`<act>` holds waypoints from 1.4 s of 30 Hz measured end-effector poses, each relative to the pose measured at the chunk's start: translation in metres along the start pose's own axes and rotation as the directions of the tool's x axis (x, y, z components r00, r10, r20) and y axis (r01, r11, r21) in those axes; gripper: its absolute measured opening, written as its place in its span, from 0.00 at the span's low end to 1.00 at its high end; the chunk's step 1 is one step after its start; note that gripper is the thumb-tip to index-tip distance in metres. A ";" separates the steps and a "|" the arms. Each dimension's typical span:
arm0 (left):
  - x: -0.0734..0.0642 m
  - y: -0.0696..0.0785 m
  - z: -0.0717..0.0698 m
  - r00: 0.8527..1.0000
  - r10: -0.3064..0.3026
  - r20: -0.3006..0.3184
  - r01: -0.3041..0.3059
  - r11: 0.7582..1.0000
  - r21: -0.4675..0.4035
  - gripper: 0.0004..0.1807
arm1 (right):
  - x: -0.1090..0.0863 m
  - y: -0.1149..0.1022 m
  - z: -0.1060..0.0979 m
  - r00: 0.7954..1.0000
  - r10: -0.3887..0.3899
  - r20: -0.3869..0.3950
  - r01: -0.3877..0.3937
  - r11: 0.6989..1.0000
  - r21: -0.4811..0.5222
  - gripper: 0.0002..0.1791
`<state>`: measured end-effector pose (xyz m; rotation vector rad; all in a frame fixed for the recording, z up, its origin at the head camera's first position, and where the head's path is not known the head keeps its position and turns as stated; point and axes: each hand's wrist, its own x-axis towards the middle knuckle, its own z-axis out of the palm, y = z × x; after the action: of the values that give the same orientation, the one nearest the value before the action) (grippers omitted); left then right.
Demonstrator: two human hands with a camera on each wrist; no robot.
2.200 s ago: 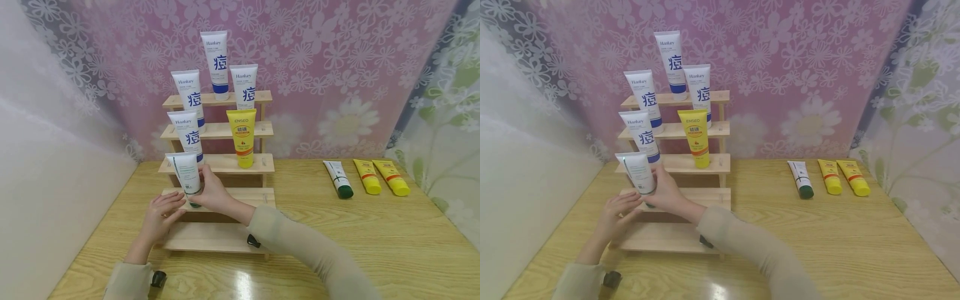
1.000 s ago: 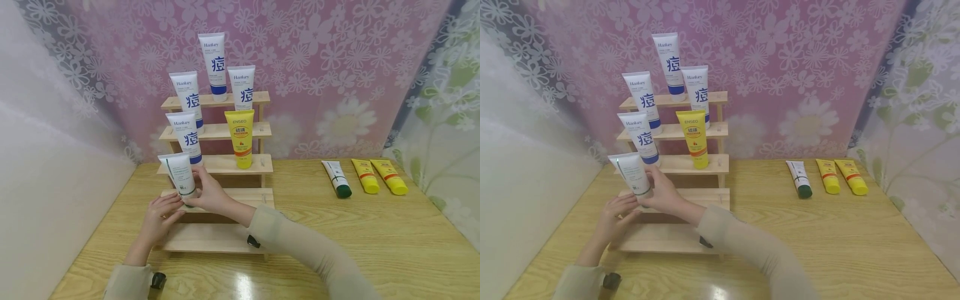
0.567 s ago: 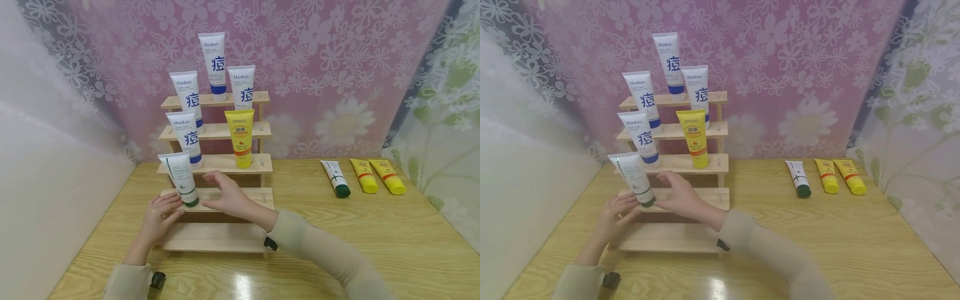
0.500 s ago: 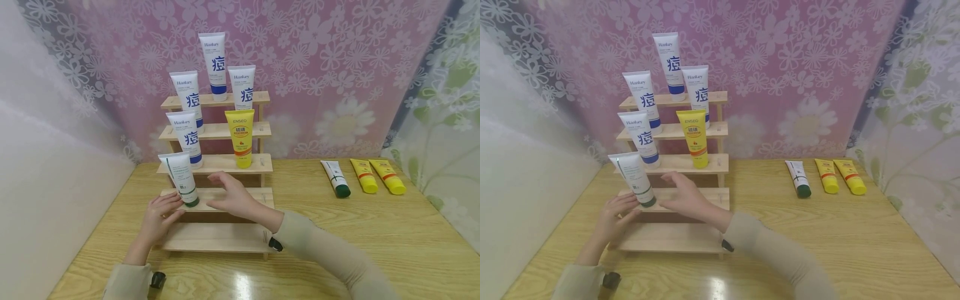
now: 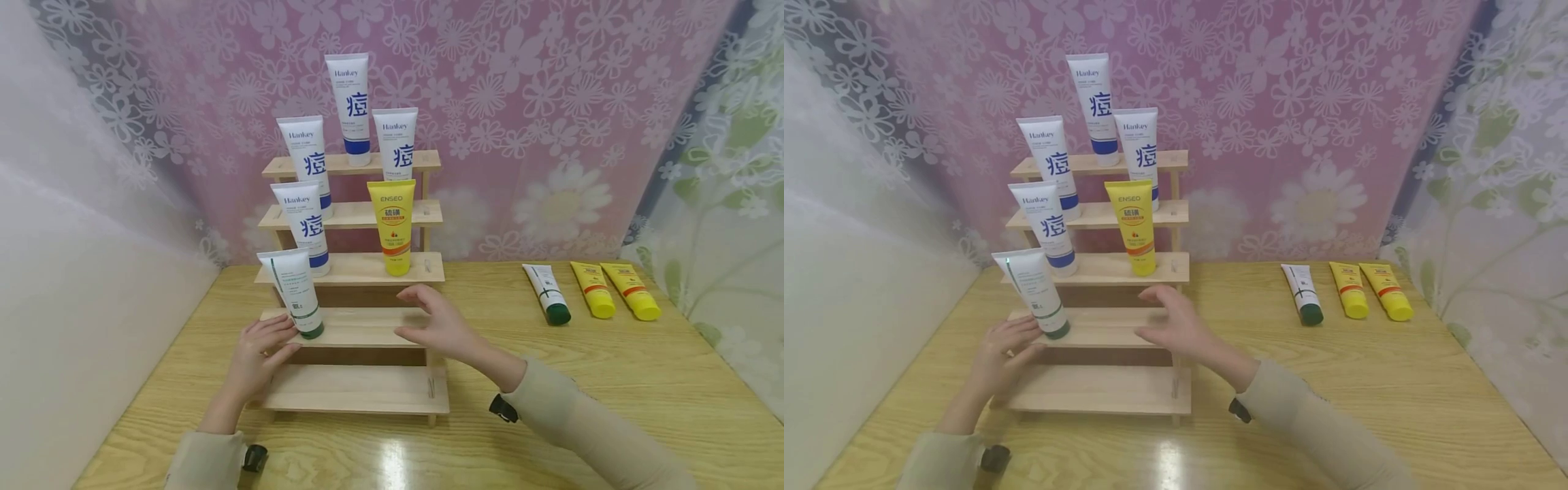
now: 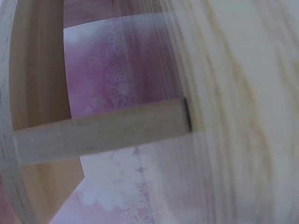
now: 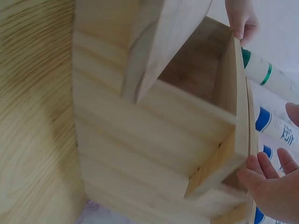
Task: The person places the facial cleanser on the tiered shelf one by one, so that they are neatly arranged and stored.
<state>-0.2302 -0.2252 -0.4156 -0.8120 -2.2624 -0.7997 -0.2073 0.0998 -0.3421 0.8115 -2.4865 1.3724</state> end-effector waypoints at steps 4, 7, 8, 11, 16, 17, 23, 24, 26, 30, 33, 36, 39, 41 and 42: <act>0.002 0.001 -0.001 1.000 0.003 0.001 -0.003 1.000 -0.009 0.14 | -0.010 0.008 -0.015 0.999 0.026 -0.027 -0.026 1.000 0.000 0.24; 0.003 0.001 -0.002 1.000 0.002 -0.002 -0.003 1.000 -0.015 0.14 | -0.016 0.015 -0.025 0.997 0.049 -0.057 -0.049 0.999 0.004 0.23; 0.002 0.001 -0.002 1.000 0.002 0.000 -0.002 1.000 -0.014 0.14 | -0.018 0.018 -0.029 0.996 0.057 -0.068 -0.057 0.998 -0.001 0.23; 0.002 0.002 -0.003 1.000 0.003 -0.001 -0.003 1.000 -0.015 0.14 | -0.025 0.024 -0.039 0.991 0.078 -0.108 -0.082 0.996 -0.032 0.23; 0.001 0.002 -0.002 1.000 0.010 -0.009 -0.010 1.000 -0.002 0.14 | -0.036 0.034 -0.053 0.983 0.123 -0.140 -0.131 0.990 -0.048 0.23; 0.001 0.002 -0.002 1.000 0.011 -0.011 -0.011 1.000 0.002 0.14 | -0.039 0.035 -0.056 0.981 0.132 -0.140 -0.139 0.989 -0.041 0.23; 0.001 0.003 -0.001 1.000 0.005 -0.008 -0.005 1.000 0.000 0.15 | -0.051 0.049 -0.072 0.970 0.183 -0.161 -0.193 0.980 -0.049 0.23; 0.001 0.003 -0.001 1.000 0.005 -0.006 -0.005 1.000 -0.001 0.15 | -0.052 0.052 -0.075 0.967 0.190 -0.167 -0.203 0.977 -0.066 0.23; 0.001 0.002 -0.001 1.000 0.004 -0.006 -0.004 1.000 -0.002 0.15 | -0.056 0.057 -0.081 0.963 0.201 -0.177 -0.221 0.970 -0.098 0.23; 0.001 0.001 0.000 1.000 0.005 -0.006 -0.005 1.000 0.002 0.15 | -0.063 0.071 -0.092 0.955 0.219 -0.197 -0.249 0.958 -0.141 0.24; 0.001 0.000 0.000 1.000 0.005 -0.007 -0.005 1.000 0.002 0.15 | -0.067 0.083 -0.099 0.948 0.235 -0.216 -0.270 0.951 -0.151 0.24; 0.001 0.001 0.000 1.000 0.007 -0.006 -0.007 1.000 0.002 0.15 | -0.071 0.094 -0.106 0.937 0.256 -0.237 -0.298 0.941 -0.159 0.23; 0.001 0.001 0.000 1.000 0.003 -0.004 -0.003 1.000 0.004 0.15 | -0.074 0.105 -0.114 0.925 0.288 -0.249 -0.333 0.928 -0.165 0.24; 0.001 0.002 0.000 1.000 0.000 -0.001 0.000 1.000 0.006 0.15 | -0.075 0.112 -0.120 0.915 0.313 -0.255 -0.362 0.916 -0.172 0.25; 0.001 0.002 0.000 1.000 -0.003 -0.001 0.003 1.000 0.007 0.15 | -0.076 0.116 -0.123 0.909 0.326 -0.259 -0.378 0.908 -0.182 0.25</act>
<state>-0.2292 -0.2239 -0.4144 -0.8052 -2.2653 -0.7933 -0.2188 0.2787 -0.3889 0.1469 -2.6268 1.1615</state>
